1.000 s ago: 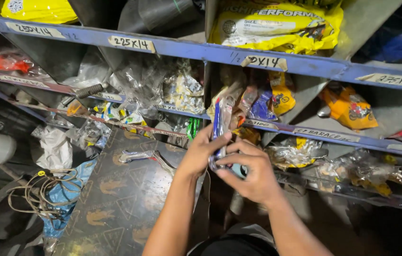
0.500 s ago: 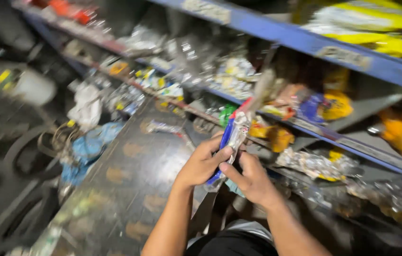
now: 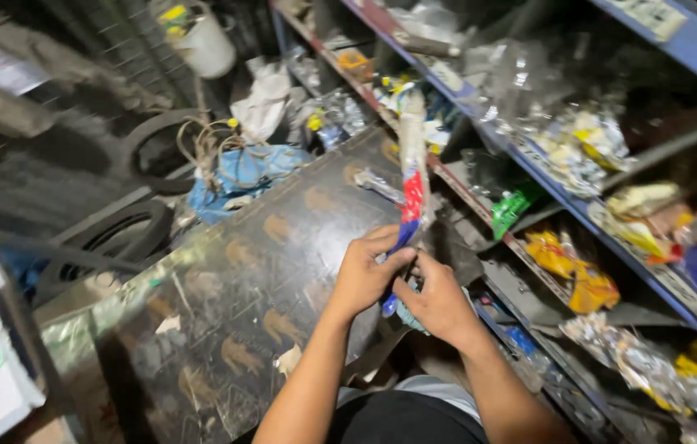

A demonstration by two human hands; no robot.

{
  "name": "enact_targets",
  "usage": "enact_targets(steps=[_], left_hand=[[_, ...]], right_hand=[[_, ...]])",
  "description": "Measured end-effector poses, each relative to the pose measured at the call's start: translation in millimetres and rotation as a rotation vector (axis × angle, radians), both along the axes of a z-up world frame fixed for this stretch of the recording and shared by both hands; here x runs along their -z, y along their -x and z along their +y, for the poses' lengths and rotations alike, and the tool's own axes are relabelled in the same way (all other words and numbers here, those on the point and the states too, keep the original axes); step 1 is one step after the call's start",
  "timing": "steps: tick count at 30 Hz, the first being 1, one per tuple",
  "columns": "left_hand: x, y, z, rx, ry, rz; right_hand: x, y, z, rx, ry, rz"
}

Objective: The person wipes small black bottles with a cloth and places them into a white crate, then moves the crate to a shelf. The person then picks up several packaged parts from a shelf, wipes them with the cloth, and places them on the table.

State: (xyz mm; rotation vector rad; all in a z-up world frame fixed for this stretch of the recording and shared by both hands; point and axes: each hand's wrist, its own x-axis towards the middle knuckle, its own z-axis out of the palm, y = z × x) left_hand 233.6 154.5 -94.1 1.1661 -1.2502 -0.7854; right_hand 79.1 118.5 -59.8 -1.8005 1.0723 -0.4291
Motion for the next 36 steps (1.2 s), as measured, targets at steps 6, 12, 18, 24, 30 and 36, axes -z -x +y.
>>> enact_targets(steps=[6, 12, 18, 24, 30, 36], left_hand=[[45, 1, -7, -0.430, -0.094, 0.004], [112, 14, -37, -0.577, -0.267, -0.021], [156, 33, -78, -0.518, -0.421, -0.242], [250, 37, -120, -0.418, -0.660, -0.360], [243, 38, -134, -0.323, -0.811, -0.400], [259, 24, -124, -0.264, -0.781, -0.300]], right_hand=[[14, -16, -3, -0.113, -0.082, 0.270], [90, -9, -43, -0.108, 0.037, 0.272], [199, 1, -90, -0.153, 0.067, 0.308], [271, 9, -124, -0.089, -0.065, 0.481], [257, 18, -141, -0.182, 0.067, 0.525], [181, 26, -130, -0.111, 0.076, 0.429]])
